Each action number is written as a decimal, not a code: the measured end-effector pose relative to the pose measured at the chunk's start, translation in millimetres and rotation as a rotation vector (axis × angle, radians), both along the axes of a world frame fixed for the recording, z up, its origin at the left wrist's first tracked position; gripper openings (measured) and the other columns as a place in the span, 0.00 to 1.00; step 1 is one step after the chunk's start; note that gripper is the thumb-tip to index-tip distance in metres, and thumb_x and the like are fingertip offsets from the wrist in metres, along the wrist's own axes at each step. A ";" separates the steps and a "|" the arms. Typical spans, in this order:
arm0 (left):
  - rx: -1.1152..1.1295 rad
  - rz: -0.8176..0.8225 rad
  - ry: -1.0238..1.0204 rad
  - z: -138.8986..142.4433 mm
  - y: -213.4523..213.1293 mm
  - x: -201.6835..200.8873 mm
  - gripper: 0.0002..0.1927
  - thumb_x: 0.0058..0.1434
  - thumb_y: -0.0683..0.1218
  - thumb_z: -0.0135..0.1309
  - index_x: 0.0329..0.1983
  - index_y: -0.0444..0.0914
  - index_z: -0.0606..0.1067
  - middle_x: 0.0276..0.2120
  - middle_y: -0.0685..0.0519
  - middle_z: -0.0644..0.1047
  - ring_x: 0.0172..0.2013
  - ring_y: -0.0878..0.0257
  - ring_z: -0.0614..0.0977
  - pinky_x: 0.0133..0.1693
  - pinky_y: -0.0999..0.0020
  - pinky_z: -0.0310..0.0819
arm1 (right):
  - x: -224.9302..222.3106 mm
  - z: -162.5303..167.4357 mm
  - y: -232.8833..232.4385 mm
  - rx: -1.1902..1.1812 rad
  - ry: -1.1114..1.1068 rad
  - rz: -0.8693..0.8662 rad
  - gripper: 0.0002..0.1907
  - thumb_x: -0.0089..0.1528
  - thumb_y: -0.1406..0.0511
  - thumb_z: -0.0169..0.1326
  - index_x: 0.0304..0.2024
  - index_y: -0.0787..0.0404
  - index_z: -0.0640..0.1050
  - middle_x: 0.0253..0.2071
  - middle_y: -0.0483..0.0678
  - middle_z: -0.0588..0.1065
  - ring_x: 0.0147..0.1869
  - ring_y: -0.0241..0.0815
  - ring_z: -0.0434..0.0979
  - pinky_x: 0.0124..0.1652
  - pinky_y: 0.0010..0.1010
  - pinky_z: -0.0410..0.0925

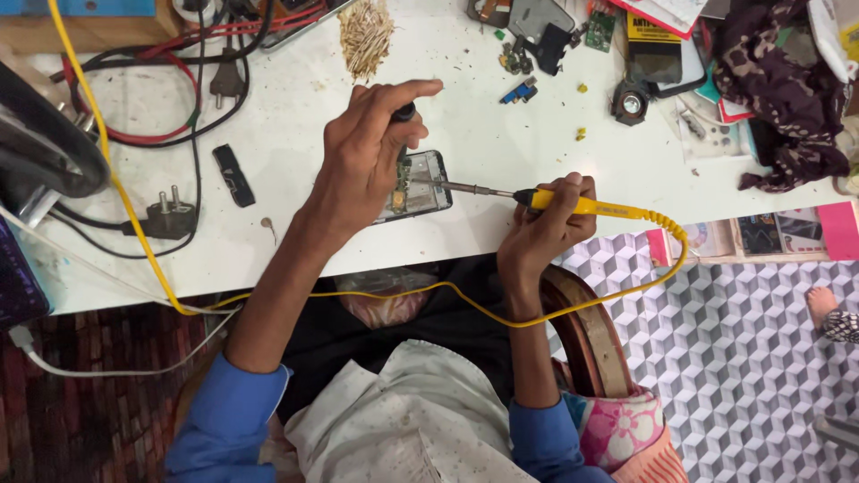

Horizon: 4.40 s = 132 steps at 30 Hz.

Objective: The person uses a soldering iron and a screwdriver to work on the internal components of a disassembled mobile phone. They repeatedly apply heat to the circuit board and use the screwdriver to adjust or hold parts in place.

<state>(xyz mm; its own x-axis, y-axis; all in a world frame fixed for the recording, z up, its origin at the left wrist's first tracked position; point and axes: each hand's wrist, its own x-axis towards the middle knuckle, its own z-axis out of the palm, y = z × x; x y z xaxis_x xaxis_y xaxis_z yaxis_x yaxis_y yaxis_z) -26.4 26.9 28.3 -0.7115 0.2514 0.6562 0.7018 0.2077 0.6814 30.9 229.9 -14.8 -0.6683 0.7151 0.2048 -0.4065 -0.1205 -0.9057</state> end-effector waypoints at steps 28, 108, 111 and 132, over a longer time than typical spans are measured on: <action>0.058 0.062 0.175 -30.1 -14.4 -3.2 0.21 0.79 0.36 0.49 0.73 0.41 0.66 0.29 0.54 0.76 0.28 0.69 0.76 0.33 0.71 0.70 | -14.3 0.9 0.1 0.020 -0.169 0.063 0.17 0.72 0.58 0.50 0.31 0.56 0.65 0.23 0.40 0.63 0.21 0.28 0.57 0.22 0.22 0.54; -1.069 0.789 0.208 -22.2 -86.9 113.8 0.22 0.70 0.56 0.51 0.65 0.47 0.78 0.54 0.61 0.77 0.50 0.64 0.74 0.51 0.59 0.54 | -11.0 74.6 -29.2 1.045 -0.025 0.256 0.20 0.75 0.68 0.52 0.28 0.64 0.65 0.18 0.45 0.63 0.22 0.33 0.60 0.27 0.28 0.55; -1.061 1.085 0.152 -34.7 -90.2 128.4 0.35 0.73 0.71 0.45 0.70 0.43 0.73 0.62 0.59 0.74 0.54 0.59 0.71 0.52 0.55 0.51 | -10.0 75.6 -30.6 1.013 -0.026 0.313 0.20 0.75 0.69 0.52 0.28 0.64 0.65 0.19 0.44 0.64 0.22 0.32 0.61 0.27 0.27 0.56; -0.625 1.436 0.241 -78.8 -108.8 168.0 0.45 0.66 0.75 0.46 0.68 0.39 0.49 0.56 0.43 0.70 0.59 0.55 0.62 0.57 0.53 0.49 | -2.8 72.1 -36.0 0.949 -0.070 0.330 0.18 0.74 0.68 0.51 0.29 0.64 0.66 0.22 0.44 0.67 0.25 0.33 0.66 0.27 0.25 0.59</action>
